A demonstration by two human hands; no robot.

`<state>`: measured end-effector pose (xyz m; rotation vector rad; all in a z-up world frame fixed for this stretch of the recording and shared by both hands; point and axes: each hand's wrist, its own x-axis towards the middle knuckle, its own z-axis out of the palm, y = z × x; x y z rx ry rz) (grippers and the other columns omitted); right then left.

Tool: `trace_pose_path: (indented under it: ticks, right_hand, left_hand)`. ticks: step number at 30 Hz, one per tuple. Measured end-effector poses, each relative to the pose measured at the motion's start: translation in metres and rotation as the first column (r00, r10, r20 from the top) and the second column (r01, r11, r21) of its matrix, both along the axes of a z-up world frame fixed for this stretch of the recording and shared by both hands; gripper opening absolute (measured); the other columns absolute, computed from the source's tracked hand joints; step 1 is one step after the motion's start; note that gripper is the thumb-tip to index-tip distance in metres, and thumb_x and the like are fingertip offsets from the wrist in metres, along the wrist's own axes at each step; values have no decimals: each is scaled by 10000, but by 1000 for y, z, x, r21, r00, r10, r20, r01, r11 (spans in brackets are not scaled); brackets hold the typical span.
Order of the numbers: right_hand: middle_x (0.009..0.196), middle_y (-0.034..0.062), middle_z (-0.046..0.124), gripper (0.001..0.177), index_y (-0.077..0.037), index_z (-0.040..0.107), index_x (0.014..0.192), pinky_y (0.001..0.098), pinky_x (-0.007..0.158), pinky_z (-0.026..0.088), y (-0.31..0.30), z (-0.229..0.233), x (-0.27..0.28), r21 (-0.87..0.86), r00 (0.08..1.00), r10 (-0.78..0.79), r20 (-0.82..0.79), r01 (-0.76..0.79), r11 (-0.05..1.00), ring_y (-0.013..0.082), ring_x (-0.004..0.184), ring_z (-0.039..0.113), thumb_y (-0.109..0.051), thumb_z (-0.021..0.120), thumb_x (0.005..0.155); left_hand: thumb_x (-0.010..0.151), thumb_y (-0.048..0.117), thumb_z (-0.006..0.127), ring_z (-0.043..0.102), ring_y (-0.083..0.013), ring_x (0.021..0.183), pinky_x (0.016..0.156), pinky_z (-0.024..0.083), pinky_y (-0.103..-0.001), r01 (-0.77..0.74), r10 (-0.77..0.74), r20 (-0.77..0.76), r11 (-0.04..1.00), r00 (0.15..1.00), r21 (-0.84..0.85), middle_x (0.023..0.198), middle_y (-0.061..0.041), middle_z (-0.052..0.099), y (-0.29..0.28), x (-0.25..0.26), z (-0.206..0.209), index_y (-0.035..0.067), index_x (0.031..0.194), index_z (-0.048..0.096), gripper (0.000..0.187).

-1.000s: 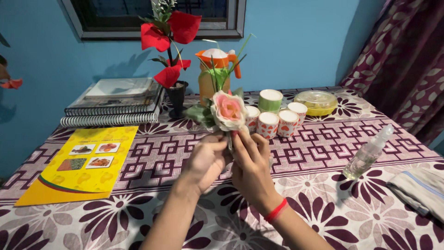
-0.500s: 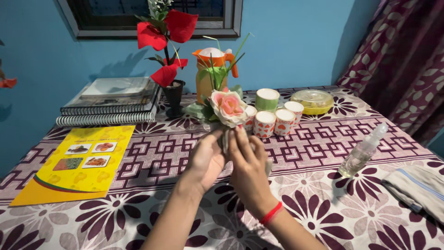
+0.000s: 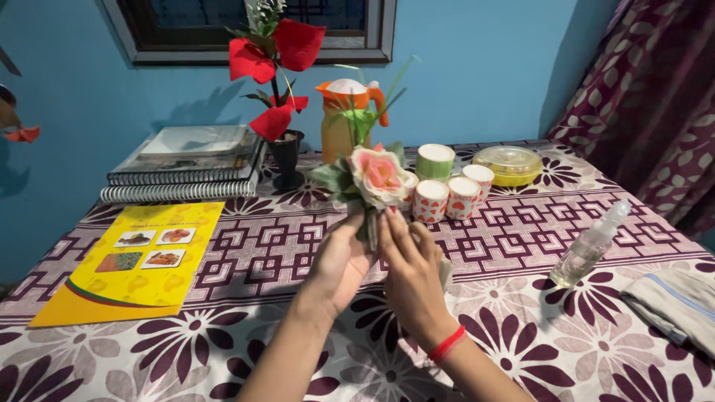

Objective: The person wipes a pink artificial rose and its vase with a cloth, then sprays the cloth with a liquid and continues wiping the flower and vase. The person also wipes the leaves and stem of the rose and adjusts the flower arrangement in the vase.

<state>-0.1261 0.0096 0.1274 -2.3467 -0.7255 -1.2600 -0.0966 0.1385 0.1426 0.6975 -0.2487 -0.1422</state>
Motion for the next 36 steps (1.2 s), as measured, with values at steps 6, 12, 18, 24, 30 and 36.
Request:
trace_pose_path:
  ticks: [6, 12, 18, 24, 30, 36]
  right_hand:
    - [1483, 145, 531, 708, -20, 537, 1447, 457, 1099, 390, 2, -4, 1, 14, 1000, -4, 19, 4, 1000, 391, 1279, 482, 83, 592, 749]
    - [1520, 139, 537, 713, -20, 523, 1459, 443, 1036, 388, 0, -6, -4, -10, 999, 4, -44, -5, 1000, 368, 1249, 501, 91, 581, 757]
    - [1532, 161, 487, 686, -19, 527, 1430, 472, 1074, 387, 14, -12, 0, 59, 1000, 3, -10, -2, 998, 405, 1279, 478, 72, 569, 752]
    - [1546, 82, 519, 716, -103, 557, 1451, 442, 1051, 409, 2, -19, -9, -111, 997, 72, -13, -73, 991, 351, 1241, 502, 50, 583, 752]
    - [1543, 44, 521, 700, -145, 564, 1441, 422, 999, 409, -27, -23, 2, -249, 993, 119, 11, -112, 962, 322, 1269, 515, -14, 605, 754]
    - [1552, 59, 515, 709, -87, 543, 1466, 436, 1041, 400, -57, -26, 19, -302, 986, 141, -87, -161, 940, 333, 1259, 514, -33, 616, 763]
  left_hand:
    - [1054, 252, 487, 662, -187, 1146, 1045, 503, -374, 3, -3, 9, 1000, 1000, -12, 1231, -105, 694, -1, 4, -2, 4, 1272, 605, 351]
    - [1028, 187, 527, 662, -215, 1096, 998, 537, -391, -46, 49, -68, 998, 997, 35, 1205, -103, 684, 9, 3, -9, 20, 1246, 611, 287]
    - [1020, 228, 481, 685, -144, 1072, 962, 544, -339, -34, 36, -49, 998, 998, 47, 1162, -51, 718, 4, 6, -12, 33, 1209, 633, 311]
    - [1070, 250, 522, 672, -156, 933, 837, 544, -315, 24, -25, -69, 1000, 997, -12, 1015, -32, 700, 11, 12, -19, 75, 1125, 651, 225]
    - [980, 110, 516, 714, -166, 946, 849, 575, -306, -44, 47, -48, 996, 998, 74, 1066, -88, 739, 7, 17, -26, 12, 1104, 698, 241]
    - [995, 137, 580, 684, -164, 957, 904, 565, -317, -128, 146, -100, 978, 984, 163, 1081, -81, 746, 7, 18, -16, 33, 1146, 699, 218]
